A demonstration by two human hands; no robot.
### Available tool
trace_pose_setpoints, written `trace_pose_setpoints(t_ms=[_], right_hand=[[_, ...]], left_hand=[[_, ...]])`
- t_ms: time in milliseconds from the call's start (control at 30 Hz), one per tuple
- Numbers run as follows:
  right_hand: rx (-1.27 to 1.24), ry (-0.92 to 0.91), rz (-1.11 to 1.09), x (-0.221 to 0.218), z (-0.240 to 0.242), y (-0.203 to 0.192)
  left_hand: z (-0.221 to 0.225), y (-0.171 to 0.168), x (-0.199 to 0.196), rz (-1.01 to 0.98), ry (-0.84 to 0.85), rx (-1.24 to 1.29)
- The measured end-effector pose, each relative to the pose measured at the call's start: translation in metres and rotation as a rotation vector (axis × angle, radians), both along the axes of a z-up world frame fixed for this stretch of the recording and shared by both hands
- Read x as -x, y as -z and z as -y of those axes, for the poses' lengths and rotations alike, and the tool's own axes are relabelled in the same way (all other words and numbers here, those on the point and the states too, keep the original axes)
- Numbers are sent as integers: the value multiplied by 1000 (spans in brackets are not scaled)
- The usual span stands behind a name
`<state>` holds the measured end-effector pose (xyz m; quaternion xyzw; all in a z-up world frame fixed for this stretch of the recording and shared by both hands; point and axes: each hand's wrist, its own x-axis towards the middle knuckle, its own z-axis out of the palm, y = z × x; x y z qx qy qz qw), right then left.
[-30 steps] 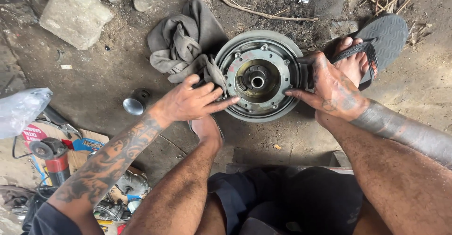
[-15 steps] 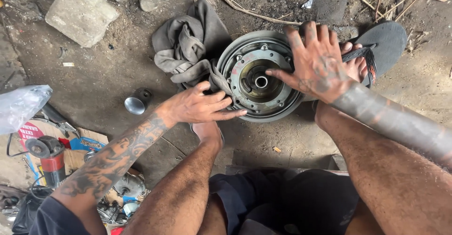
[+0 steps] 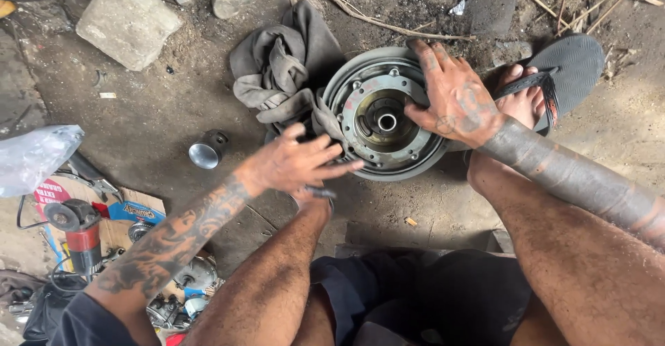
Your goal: Cleaning a motorcycle clutch bell using a cloth to remove grease and debris.
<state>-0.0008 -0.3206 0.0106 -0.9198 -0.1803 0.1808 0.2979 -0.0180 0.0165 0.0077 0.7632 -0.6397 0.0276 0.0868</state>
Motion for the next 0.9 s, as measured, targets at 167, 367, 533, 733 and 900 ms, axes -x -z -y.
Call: trace_pose_setpoints(t_ms=[167,367,533,733,900], right_hand=[[11,38,-4,2,-1,5],[33,30,-5,1,-2,-2],[22,60,-35,8,6,-4],[348,-56,-124,10,16,-12],[381,101,-210,24,22,-8]], left_hand=[[-1,-3,-17,6,-129,-63],[-6,-14,-19,-73,-99,-128],[13,-13,-7,-103,-187,-121],[20,-12,9,-97,-90,-235],[38,-19,14,-160,-207,-186]])
